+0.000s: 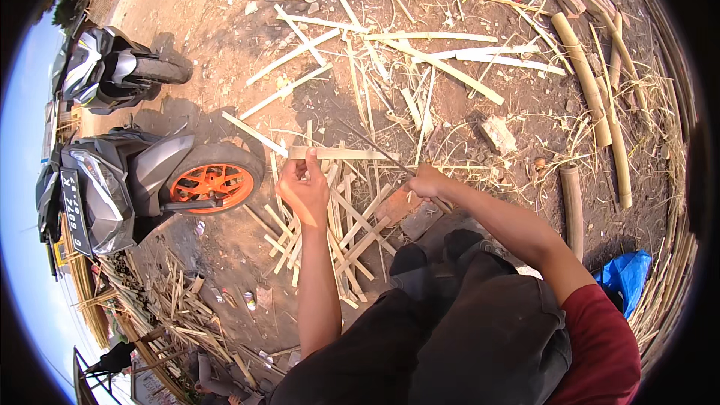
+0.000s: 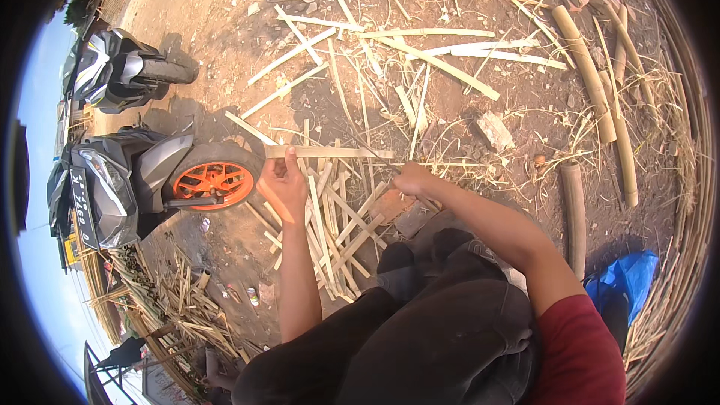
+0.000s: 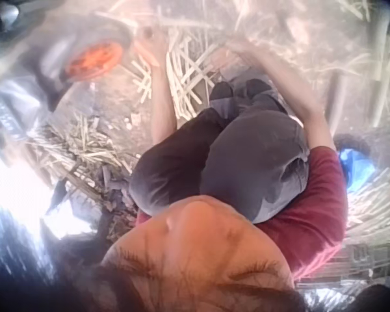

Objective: The person shaves and strips thin pieces of bamboo with a knife while sitting on the ground.

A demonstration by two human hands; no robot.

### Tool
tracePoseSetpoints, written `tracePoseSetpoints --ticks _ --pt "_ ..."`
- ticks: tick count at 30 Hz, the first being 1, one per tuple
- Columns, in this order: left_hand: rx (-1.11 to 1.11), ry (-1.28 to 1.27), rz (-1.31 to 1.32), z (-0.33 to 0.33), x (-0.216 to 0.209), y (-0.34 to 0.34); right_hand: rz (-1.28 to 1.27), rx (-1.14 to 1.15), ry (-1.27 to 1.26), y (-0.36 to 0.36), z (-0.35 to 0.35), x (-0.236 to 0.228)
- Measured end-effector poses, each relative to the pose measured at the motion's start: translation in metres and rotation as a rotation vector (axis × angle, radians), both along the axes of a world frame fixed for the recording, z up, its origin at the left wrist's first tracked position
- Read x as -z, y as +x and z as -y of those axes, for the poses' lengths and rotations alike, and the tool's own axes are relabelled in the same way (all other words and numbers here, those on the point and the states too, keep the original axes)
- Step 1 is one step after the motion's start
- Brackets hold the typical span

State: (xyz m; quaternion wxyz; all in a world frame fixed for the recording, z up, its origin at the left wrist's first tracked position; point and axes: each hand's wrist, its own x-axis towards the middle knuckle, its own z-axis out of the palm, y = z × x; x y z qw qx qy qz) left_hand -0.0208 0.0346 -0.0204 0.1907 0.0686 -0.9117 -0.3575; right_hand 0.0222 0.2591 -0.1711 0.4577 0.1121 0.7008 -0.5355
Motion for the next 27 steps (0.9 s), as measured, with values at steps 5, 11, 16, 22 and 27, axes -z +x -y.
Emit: tracePoseSetpoints --ticks 5,11,16,22,27 --pt "0.012 0.018 -0.005 0.0 0.0 0.001 -0.284 0.1 -0.075 -0.038 0.006 -0.092" --pt "0.002 0.013 0.002 -0.006 0.003 -0.003 -0.239 -0.051 0.246 0.045 -0.016 0.045" --pt "0.084 -0.012 -0.101 -0.002 0.007 -0.007 0.092 -0.14 0.277 0.054 -0.036 0.049" --pt "0.121 -0.097 -0.09 -0.016 0.005 0.009 -0.229 -0.384 0.636 0.047 -0.051 0.046" --pt "0.172 -0.159 -0.12 -0.038 -0.01 -0.003 -0.233 -0.302 0.574 0.028 -0.075 0.039"
